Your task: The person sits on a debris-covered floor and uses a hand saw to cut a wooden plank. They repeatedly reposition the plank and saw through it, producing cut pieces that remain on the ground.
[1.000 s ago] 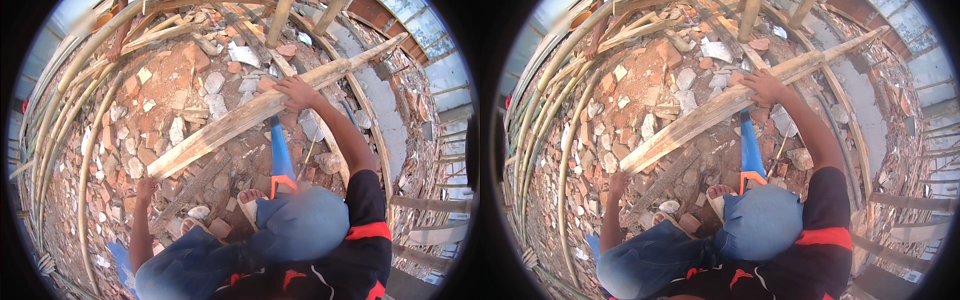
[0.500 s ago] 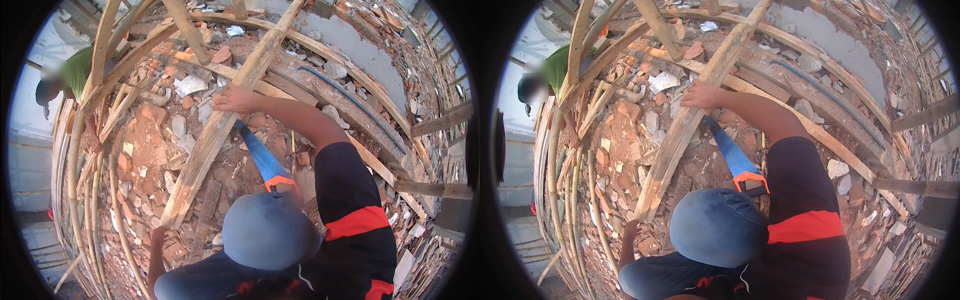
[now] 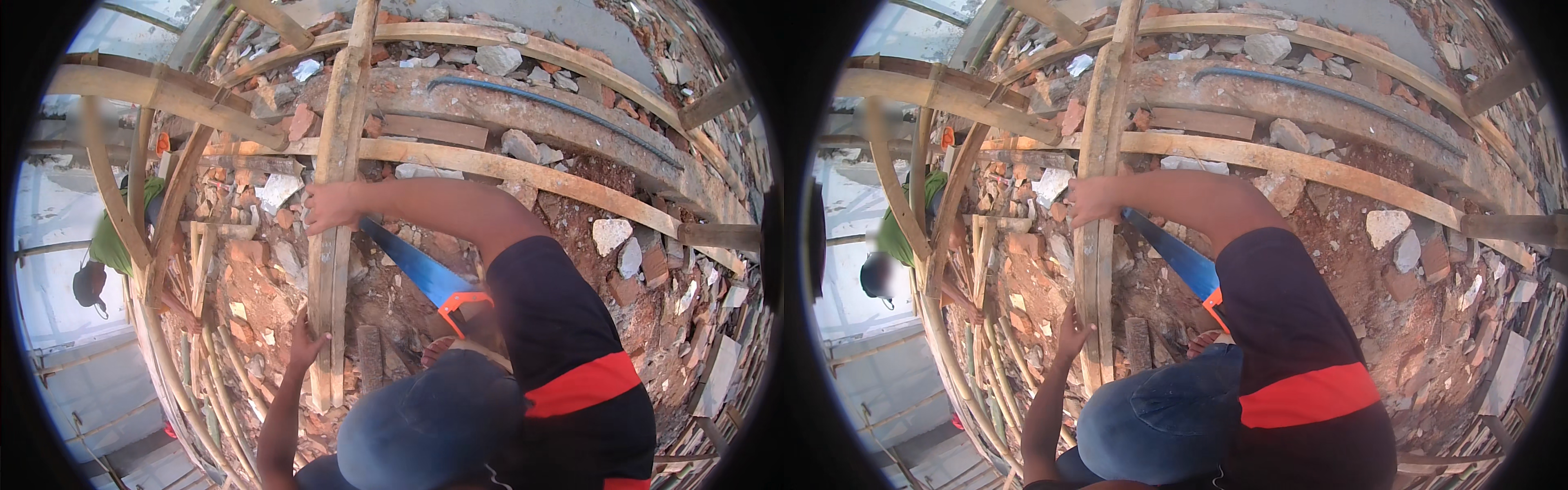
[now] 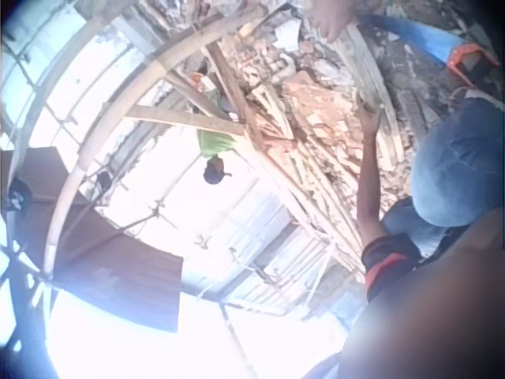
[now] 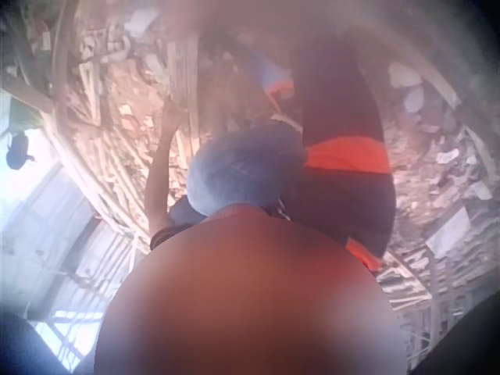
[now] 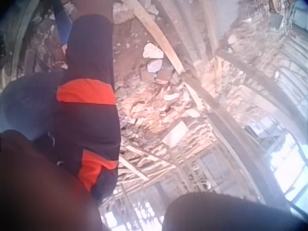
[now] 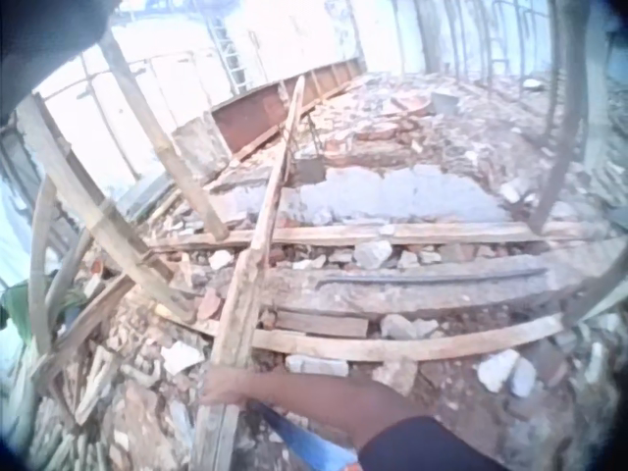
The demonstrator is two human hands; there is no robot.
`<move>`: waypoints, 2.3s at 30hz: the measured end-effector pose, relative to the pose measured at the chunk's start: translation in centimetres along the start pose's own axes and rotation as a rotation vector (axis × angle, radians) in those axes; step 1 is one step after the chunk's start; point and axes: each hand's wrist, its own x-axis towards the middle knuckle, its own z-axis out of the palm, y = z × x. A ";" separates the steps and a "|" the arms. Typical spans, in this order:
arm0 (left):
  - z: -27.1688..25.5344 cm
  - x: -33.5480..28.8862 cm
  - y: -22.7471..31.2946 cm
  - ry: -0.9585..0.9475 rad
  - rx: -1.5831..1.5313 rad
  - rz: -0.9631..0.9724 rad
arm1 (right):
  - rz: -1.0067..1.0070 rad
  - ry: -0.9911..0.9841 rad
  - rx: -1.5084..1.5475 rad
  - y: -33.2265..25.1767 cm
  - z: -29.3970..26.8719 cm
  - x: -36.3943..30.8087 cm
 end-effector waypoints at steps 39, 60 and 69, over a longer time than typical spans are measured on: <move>0.8 21.0 6.4 -0.165 -0.300 -0.340 | 0.026 -0.021 0.023 -0.2 0.4 0.9; -0.1 20.4 10.6 -0.199 -0.279 -0.121 | 0.759 -0.086 0.617 -36.4 -0.5 -20.9; -0.6 20.5 9.2 -0.229 -0.281 -0.101 | 1.121 -0.170 0.593 -38.6 -6.2 -21.4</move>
